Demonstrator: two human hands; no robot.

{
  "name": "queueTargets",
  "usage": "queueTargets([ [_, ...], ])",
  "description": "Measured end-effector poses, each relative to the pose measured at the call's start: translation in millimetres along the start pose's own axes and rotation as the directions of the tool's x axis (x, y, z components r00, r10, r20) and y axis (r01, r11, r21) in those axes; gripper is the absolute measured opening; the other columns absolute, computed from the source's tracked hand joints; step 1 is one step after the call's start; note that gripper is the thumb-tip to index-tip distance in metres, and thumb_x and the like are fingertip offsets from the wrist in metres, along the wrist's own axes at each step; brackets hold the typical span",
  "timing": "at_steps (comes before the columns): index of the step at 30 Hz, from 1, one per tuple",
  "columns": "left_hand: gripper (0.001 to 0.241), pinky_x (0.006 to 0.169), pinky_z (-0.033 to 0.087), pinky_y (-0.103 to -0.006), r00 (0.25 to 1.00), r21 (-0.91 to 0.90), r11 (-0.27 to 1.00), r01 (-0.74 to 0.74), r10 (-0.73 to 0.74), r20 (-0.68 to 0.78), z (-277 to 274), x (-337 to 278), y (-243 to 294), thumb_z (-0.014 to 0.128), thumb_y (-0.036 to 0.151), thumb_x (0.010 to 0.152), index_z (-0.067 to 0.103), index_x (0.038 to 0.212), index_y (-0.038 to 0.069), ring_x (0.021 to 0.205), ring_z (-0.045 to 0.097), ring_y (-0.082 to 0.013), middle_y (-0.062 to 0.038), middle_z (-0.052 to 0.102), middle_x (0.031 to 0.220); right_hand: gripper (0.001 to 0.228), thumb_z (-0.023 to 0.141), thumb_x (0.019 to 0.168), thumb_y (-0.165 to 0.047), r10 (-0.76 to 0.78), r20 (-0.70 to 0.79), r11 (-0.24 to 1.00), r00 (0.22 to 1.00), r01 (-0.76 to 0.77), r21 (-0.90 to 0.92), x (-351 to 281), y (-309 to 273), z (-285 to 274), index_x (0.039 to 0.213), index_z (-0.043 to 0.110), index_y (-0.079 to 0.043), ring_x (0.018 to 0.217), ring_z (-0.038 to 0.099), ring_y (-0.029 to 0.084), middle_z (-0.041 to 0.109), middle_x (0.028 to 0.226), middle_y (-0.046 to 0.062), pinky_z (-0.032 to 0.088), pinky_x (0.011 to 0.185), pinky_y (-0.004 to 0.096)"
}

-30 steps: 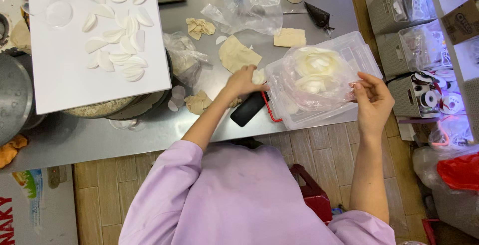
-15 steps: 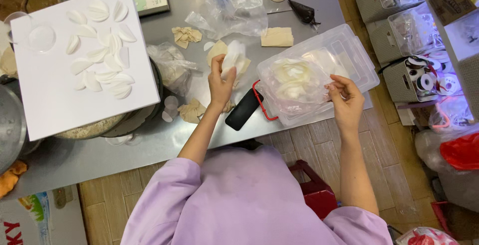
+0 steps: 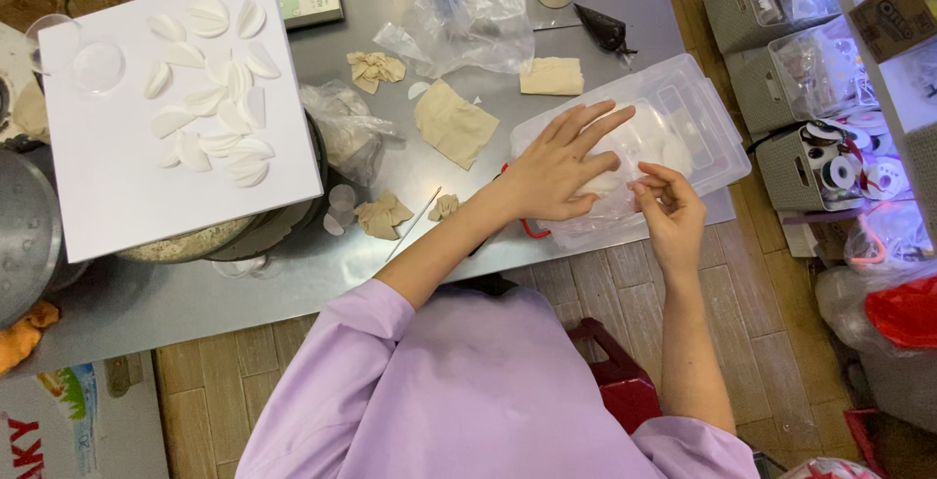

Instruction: The person packs circular white decorations into plastic containers, wipes down a stainless steel work surface with a cloth, and places packaged cakes into a chest freezer.

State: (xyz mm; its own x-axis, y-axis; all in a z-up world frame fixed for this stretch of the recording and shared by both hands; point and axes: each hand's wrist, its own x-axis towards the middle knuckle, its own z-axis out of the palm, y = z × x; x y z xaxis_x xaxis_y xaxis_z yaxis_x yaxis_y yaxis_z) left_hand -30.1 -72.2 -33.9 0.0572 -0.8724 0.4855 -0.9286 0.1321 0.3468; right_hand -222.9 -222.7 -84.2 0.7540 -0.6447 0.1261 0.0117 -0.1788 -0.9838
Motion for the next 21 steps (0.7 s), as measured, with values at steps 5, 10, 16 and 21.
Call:
queueTargets([
  [5,0.08,0.13,0.03,-0.0521,0.985,0.111,0.989,0.095,-0.109,0.13,41.1,-18.1,3.1,0.072,0.034,0.09,0.044,0.164,0.022,0.151,0.038,-0.0257,-0.007,0.035,0.165,0.043,0.07,0.1,-0.01,-0.039,0.001,0.996,0.999,0.039,0.079,-7.8,13.1,-1.5,0.14,0.061,0.001,0.11,0.066,0.017,0.071,0.118,0.012,0.052,0.099,0.03],
  [10,0.072,0.124,0.03,-0.0552,0.96,0.122,0.975,0.184,-0.152,-0.236,27.3,-51.0,16.4,0.061,0.049,0.093,0.041,0.155,0.02,0.148,0.044,-0.0347,-0.016,0.043,0.16,0.078,0.076,0.095,-0.034,0.098,0.014,0.994,0.995,-0.097,-0.042,-23.4,41.8,7.8,0.158,0.045,0.001,0.152,0.041,0.03,0.045,0.162,0.022,0.029,0.125,0.044],
  [16,0.075,0.104,0.046,-0.0369,0.605,-0.549,0.383,0.743,-0.734,0.307,46.8,-98.4,-24.7,0.051,0.068,0.096,0.065,0.137,0.006,0.123,0.06,-0.0285,-0.016,0.064,0.132,0.096,0.078,0.088,-0.05,-0.015,0.115,0.968,0.993,0.043,-0.246,-36.8,25.1,22.3,0.161,0.04,0.001,0.149,0.043,0.036,0.044,0.163,0.02,0.033,0.122,0.045],
  [21,0.073,0.081,0.046,-0.0368,0.45,-0.783,0.022,0.621,-0.828,0.334,58.2,-109.6,-18.0,0.052,0.067,0.098,0.061,0.126,-0.001,0.096,0.058,-0.0251,-0.015,0.064,0.108,0.09,0.081,0.087,-0.049,-0.113,0.151,0.947,0.982,0.152,-0.284,-30.2,-8.7,71.3,0.153,0.046,0.0,0.141,0.051,0.035,0.053,0.152,0.018,0.039,0.118,0.045],
])
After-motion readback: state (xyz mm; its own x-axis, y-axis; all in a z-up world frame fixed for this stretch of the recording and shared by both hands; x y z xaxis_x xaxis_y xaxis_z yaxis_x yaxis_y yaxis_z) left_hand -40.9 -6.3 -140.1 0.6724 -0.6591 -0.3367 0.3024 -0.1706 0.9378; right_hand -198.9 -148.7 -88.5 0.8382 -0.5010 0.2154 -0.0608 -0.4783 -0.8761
